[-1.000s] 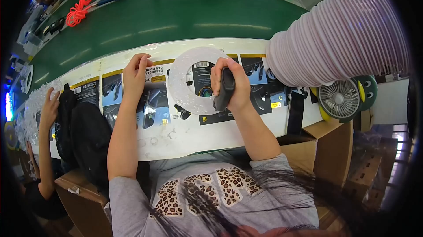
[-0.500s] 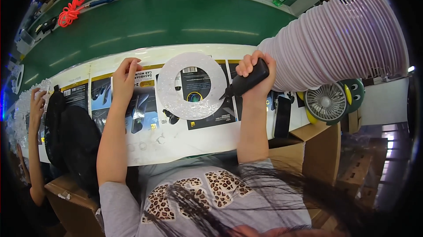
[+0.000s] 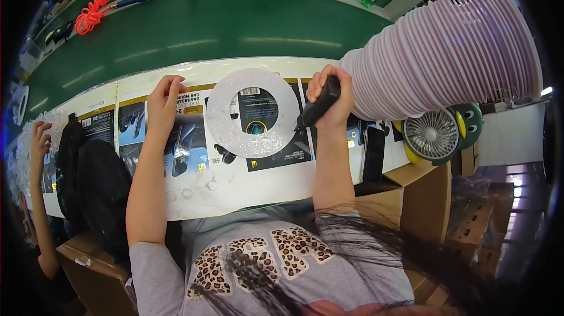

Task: Applying adhesive to circular plastic rings as part of a light fixture assembly process.

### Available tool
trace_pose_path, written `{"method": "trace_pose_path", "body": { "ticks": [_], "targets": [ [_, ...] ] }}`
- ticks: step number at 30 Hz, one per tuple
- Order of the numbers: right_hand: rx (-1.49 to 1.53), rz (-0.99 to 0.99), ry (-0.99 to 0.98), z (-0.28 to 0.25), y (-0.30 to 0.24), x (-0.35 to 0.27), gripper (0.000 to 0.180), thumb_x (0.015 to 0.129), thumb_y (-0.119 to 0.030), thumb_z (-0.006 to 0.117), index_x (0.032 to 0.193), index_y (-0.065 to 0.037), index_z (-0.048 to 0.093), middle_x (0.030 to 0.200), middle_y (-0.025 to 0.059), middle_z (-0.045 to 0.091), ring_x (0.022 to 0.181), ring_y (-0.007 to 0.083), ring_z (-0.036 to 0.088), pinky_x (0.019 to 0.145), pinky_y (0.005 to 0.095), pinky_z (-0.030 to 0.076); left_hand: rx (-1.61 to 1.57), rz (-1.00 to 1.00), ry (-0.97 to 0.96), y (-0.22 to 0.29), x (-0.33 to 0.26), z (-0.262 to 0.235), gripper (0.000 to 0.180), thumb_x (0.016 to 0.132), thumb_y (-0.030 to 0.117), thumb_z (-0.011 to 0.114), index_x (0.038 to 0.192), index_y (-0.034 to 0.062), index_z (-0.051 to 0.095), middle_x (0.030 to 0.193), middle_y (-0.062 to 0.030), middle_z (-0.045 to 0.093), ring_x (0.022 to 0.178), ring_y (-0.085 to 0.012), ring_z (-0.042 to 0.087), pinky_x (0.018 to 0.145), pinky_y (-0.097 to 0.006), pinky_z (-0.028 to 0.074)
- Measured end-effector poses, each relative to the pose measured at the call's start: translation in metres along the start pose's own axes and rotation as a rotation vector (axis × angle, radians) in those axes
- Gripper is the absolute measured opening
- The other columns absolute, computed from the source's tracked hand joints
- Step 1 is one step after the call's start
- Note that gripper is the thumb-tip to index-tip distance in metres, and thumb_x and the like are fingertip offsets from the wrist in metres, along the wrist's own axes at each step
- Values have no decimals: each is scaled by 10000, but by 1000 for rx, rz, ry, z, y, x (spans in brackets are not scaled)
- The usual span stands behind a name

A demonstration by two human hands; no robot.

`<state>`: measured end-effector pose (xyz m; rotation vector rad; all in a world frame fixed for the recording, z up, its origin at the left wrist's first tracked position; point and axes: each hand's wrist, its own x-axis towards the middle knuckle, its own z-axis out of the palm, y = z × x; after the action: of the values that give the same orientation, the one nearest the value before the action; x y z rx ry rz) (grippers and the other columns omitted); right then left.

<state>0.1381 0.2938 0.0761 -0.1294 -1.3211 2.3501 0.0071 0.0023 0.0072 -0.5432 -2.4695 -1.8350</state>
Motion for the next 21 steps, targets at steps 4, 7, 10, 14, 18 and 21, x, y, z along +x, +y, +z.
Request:
{"method": "trace_pose_path", "body": {
  "ticks": [4, 7, 10, 14, 18, 21],
  "targets": [
    [-20, 6, 16, 1, 1, 0, 388, 931, -346, 373, 668, -64, 415, 525, 55, 403, 458, 135, 392, 444, 238, 358, 4, -4, -2, 1, 0, 1, 199, 960, 177, 515, 1002, 15, 623, 778, -67, 652, 721, -102, 587, 688, -223, 459],
    [-30, 8, 22, 1, 3, 0, 390, 930, -347, 375, 665, -64, 415, 522, 54, 401, 450, 135, 385, 439, 238, 353, 6, -3, 0, -1, -1, 0, 203, 961, 179, 513, 1004, 14, 623, 776, -67, 652, 724, -102, 588, 691, -223, 459],
    [-29, 11, 30, 1, 3, 1, 390, 929, -346, 377, 664, -63, 417, 520, 54, 399, 445, 134, 380, 433, 238, 345, 3, -4, -1, 0, -1, 0, 206, 962, 180, 510, 1006, 13, 622, 775, -66, 652, 725, -102, 588, 691, -225, 459],
    [-20, 14, 46, 0, 4, 1, 391, 928, -347, 378, 662, -63, 419, 516, 54, 398, 442, 135, 381, 428, 238, 338, 8, -1, -5, -1, 0, 0, 208, 963, 180, 508, 1007, 12, 623, 775, -67, 653, 725, -104, 588, 691, -226, 458],
    [-28, 15, 51, -2, 6, 3, 389, 926, -347, 381, 663, -62, 422, 516, 55, 398, 441, 138, 383, 433, 242, 342, 20, -5, -21, -2, 0, -1, 221, 974, 190, 488, 1011, 17, 620, 782, -63, 644, 739, -102, 591, 700, -222, 460],
    [-49, -3, 53, -3, 6, 4, 386, 924, -346, 385, 667, -62, 426, 517, 55, 397, 440, 141, 383, 439, 246, 346, 24, -2, -33, -1, 1, 0, 232, 985, 197, 469, 1015, 21, 618, 789, -56, 634, 752, -100, 593, 709, -218, 462]
  ]
}}
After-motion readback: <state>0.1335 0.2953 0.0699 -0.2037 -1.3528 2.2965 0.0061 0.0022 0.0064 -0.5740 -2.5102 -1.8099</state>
